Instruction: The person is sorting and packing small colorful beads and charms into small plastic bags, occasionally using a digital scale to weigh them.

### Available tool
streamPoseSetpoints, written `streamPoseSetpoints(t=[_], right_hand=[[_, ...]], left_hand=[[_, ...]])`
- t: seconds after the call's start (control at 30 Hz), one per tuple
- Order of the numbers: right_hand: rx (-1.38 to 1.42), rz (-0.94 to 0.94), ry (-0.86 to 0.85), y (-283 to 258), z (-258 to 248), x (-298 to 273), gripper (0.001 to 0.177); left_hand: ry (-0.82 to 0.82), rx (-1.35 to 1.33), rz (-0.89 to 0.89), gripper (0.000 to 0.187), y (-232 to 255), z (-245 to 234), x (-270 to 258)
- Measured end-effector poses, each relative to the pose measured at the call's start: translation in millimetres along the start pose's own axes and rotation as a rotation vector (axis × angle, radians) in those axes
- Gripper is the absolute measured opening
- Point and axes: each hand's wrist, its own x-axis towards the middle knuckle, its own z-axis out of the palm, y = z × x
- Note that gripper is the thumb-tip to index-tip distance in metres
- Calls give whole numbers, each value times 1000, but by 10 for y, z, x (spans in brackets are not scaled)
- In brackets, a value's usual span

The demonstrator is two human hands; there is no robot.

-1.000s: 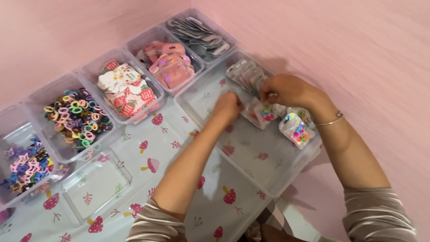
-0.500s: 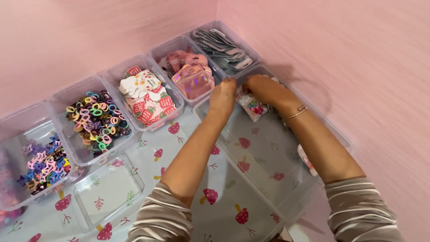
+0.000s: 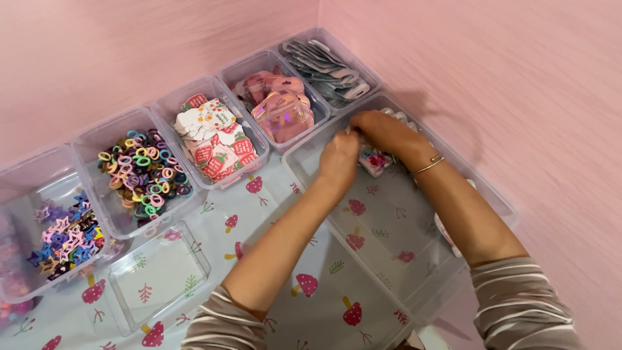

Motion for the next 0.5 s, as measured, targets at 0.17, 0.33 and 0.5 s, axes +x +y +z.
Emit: streamPoseSetpoints(t=[0.17, 0.33, 0.5], right_hand=[[-28, -63, 73, -48, -184, -213, 26], [21, -47, 136, -25, -420, -849, 26], [-215, 362, -168, -265, -645, -1790, 19]], left_hand=[[-104, 35, -62, 18, 147, -35, -75], [-171, 13, -44, 22, 128, 21, -52], [-81, 129, 13, 18, 69, 182, -86]])
